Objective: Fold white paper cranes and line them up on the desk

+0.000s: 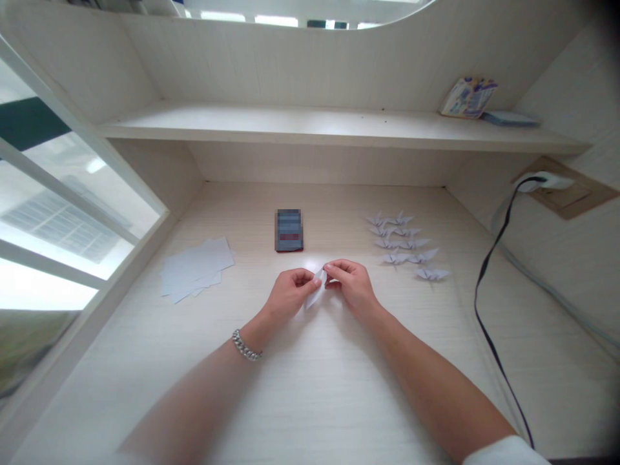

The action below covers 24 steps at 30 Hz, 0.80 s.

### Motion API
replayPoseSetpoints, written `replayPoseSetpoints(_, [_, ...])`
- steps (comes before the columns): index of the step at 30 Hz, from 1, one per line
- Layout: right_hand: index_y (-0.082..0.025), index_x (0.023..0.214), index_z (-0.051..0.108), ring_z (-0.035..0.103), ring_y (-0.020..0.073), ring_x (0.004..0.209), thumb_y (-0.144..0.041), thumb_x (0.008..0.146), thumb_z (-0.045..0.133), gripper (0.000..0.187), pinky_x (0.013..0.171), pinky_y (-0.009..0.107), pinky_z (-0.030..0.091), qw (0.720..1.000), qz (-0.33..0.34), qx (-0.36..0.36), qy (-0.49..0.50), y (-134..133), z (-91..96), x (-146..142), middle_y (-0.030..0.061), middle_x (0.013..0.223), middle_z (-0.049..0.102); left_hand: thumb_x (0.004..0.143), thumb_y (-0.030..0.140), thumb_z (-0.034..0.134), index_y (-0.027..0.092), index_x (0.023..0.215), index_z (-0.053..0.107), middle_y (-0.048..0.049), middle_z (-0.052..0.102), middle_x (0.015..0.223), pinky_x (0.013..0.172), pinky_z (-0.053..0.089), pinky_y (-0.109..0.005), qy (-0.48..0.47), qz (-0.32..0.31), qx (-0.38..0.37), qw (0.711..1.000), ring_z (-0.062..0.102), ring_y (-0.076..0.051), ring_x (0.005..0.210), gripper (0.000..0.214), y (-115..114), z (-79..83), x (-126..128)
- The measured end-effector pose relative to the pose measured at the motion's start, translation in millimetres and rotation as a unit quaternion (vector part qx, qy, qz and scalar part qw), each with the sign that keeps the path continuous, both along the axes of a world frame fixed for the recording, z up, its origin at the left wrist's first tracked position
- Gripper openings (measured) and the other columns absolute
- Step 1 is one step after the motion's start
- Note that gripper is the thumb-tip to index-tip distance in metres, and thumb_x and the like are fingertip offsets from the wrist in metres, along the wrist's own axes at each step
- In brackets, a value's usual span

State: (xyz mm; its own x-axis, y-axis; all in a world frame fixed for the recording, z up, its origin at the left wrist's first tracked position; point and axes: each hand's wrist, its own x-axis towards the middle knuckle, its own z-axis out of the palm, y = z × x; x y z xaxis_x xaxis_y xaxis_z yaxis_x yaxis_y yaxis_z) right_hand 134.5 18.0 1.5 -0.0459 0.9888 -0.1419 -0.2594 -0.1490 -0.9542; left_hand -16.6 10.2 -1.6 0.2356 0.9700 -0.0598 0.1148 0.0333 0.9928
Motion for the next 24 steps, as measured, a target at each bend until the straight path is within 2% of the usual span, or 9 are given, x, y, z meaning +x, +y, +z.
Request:
replayPoseSetpoints(5, [-0.016, 0.069, 0.066, 0.056, 0.0119, 0.057, -0.036, 0.065, 0.068, 0.02, 0.051, 0.022, 0.046, 1.0, -0.011, -0.001, 0.002, 1, -1.2, -2, 0.0008, 0.062, 0.062, 0.069, 0.042, 0.063, 0.012, 0.07, 0.061, -0.0007, 0.057, 0.062, 0.048, 0.034, -0.021, -0.002, 0.004, -0.005, 1.0, 0.047, -0.01, 0.054, 0.03, 0, 0.1, 1])
replayPoseSetpoints(10, [-0.017, 0.074, 0.063, 0.058, 0.012, 0.061, -0.038, 0.067, 0.067, 0.023, 0.05, 0.021, 0.046, 0.998, -0.063, -0.005, 0.018, 6, -1.3, 3, 0.0017, 0.07, 0.063, 0.07, 0.042, 0.063, 0.013, 0.069, 0.059, -0.001, 0.056, 0.062, 0.049, 0.035, -0.021, 0.019, 0.009, 0.007, 1.0, 0.047, -0.01, 0.054, 0.03, -1, -2.5, 1])
replayPoseSetpoints(16, [-0.017, 0.083, 0.062, 0.06, 0.0127, 0.059, -0.023, 0.054, 0.078, 0.034, 0.058, 0.024, 0.047, 0.998, 0.022, 0.059, -0.001, 4, -7.4, 2, -0.0008, 0.064, 0.064, 0.074, 0.043, 0.059, 0.012, 0.073, 0.062, -0.0035, 0.059, 0.067, 0.053, 0.037, -0.022, 0.042, 0.008, 0.035, 0.998, 0.049, -0.011, 0.059, 0.031, 0, -6.0, 1])
replayPoseSetpoints(24, [-0.016, 0.078, 0.061, 0.057, 0.0111, 0.052, -0.024, 0.054, 0.078, 0.03, 0.052, 0.023, 0.044, 0.998, 0.002, 0.054, -0.022, 5, -10.1, 2, -0.001, 0.059, 0.062, 0.074, 0.043, 0.058, 0.013, 0.073, 0.061, -0.0026, 0.059, 0.066, 0.053, 0.037, -0.022, 0.067, 0.004, 0.052, 0.996, 0.05, -0.011, 0.058, 0.03, -3, -5.9, 2])
